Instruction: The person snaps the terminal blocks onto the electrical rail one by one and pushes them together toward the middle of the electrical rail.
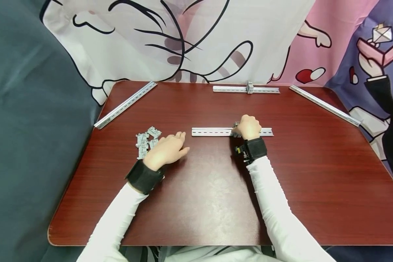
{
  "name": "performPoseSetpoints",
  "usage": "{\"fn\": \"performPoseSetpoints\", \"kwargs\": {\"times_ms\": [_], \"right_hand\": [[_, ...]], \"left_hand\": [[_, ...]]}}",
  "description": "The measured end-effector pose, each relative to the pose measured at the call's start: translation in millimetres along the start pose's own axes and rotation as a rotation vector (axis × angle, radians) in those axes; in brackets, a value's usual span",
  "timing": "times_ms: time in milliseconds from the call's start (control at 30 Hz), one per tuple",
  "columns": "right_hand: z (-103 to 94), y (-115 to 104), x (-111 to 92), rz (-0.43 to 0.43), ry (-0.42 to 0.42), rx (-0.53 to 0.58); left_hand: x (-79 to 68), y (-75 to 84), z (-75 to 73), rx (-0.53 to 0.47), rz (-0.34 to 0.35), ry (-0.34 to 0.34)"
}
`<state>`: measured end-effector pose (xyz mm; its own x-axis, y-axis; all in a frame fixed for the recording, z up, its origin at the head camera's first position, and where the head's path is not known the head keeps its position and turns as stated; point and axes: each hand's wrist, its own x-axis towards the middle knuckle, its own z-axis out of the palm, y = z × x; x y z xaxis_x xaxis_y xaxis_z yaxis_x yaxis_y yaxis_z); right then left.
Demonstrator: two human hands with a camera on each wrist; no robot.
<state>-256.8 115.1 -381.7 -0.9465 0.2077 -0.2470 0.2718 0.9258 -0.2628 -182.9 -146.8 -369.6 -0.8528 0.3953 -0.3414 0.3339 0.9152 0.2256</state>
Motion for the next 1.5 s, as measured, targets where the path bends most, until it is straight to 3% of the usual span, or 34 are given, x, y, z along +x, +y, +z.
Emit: {"fn": "performPoseSetpoints", "kwargs": {"times_ms": [133,267,600,733,867,1133,1500], "right_hand": [[6.8,-0.3,3.7,0.006,0.046,0.014],[7.9,-2.6,6.7,-0.003,0.04,0.019],[2.9,1.2,11.4,-0.015,0.018,0.022],[3.3,5.0,12.9,-0.017,0.021,0.018],[3.0,8.2,17.1,-0.023,0.026,0.009],[-1.3,15.3,30.5,-0.014,0.059,0.0],[-12.3,25.5,52.7,0.031,0.062,-0.001]], "left_hand": [[-20.1,-9.3,-1.1,-0.031,0.043,0.011],[-33.5,-15.9,5.2,-0.057,0.067,0.026],[-59.9,-13.9,15.4,-0.104,0.11,0.048],[-69.3,-17.3,26.1,-0.133,0.083,0.021],[-78.5,-21.6,36.7,-0.143,0.052,0.05],[-84.9,-23.7,46.2,-0.211,0.058,-0.008],[-79.3,-17.6,52.9,-0.155,0.059,0.05]]}}
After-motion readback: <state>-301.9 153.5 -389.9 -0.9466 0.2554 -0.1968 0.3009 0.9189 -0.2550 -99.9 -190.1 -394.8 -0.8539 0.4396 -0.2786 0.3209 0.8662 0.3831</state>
